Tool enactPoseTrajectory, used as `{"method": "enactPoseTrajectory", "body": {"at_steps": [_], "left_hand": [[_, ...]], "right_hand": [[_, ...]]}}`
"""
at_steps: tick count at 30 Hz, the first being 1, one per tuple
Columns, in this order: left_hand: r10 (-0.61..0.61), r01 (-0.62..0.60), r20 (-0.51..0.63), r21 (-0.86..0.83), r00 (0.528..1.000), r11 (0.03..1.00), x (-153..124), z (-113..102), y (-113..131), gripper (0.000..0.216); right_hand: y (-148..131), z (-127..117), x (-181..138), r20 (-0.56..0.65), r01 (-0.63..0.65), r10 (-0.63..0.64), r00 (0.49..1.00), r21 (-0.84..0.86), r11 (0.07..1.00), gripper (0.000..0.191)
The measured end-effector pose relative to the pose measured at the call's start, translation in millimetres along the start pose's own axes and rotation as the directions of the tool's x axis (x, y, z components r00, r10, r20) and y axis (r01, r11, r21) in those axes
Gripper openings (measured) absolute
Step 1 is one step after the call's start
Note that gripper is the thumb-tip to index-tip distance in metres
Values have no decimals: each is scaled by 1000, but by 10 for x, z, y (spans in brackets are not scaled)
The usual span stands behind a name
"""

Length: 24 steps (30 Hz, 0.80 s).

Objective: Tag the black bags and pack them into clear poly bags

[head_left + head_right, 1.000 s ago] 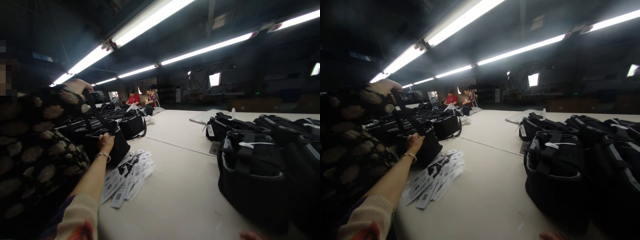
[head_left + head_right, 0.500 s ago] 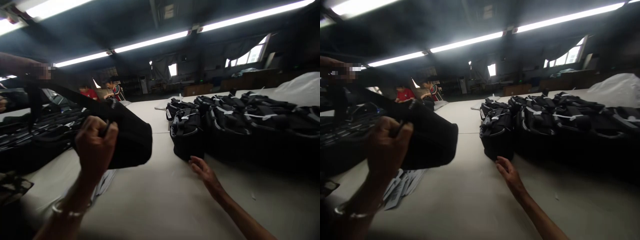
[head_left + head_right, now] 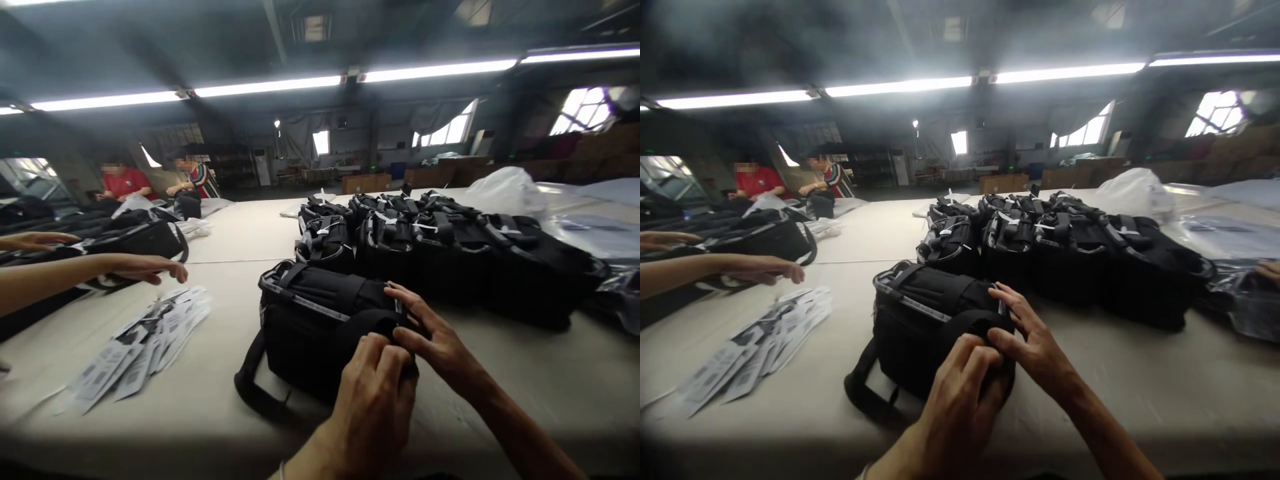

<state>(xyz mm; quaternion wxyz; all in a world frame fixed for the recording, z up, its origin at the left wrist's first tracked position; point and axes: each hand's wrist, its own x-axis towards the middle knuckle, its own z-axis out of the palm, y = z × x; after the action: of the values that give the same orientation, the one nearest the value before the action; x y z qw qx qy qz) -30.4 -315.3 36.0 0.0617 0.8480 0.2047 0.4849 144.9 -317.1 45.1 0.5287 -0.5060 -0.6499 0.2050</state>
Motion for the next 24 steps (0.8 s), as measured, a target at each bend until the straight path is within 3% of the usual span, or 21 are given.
{"method": "enactPoseTrajectory", "body": {"at_steps": [3,5,6,8,10,12,14,16,17,20,22,24], "left_hand": [[125,-125,25,-5,992,992,-135,-64,-25,42],[259,-253,-23,138,966,958,-320,-215,-169,51],[270,-247,-72,232,960,941,-423,-313,-270,50],[122,-46,-196,352,973,935,-612,-506,-497,44],[-153,222,-214,350,965,910,-743,-636,-695,38],[-356,356,-64,337,932,872,-803,-674,-796,32],[-438,385,135,300,889,873,-808,-665,-779,25],[-430,402,326,153,842,903,-768,-699,-683,15],[-402,428,418,33,815,903,-734,-761,-630,22],[-320,575,618,-267,718,773,-579,-1176,-554,39],[-399,662,630,-253,667,705,-448,-1596,-616,38],[-532,693,548,-126,645,710,-319,-2036,-749,31]], "right_hand": [[-41,-154,102,11,146,-147,989,-197,970,35],[-74,-235,159,-14,235,-256,966,-352,906,24],[-103,-259,184,-29,270,-310,950,-423,865,23],[-199,-255,232,-10,331,-397,918,-532,779,27],[-341,-167,285,92,415,-455,885,-596,687,38],[-507,-12,352,247,518,-477,844,-608,601,51],[-675,159,443,327,565,-470,820,-594,572,54],[-832,276,579,284,534,-460,842,-562,631,50],[-906,296,670,217,496,-454,864,-520,695,47],[-1104,165,1018,-1,346,-353,936,-189,919,32],[-1213,-60,1261,-83,240,-235,969,64,969,27],[-1288,-333,1451,-144,169,-143,979,183,968,34]]}}
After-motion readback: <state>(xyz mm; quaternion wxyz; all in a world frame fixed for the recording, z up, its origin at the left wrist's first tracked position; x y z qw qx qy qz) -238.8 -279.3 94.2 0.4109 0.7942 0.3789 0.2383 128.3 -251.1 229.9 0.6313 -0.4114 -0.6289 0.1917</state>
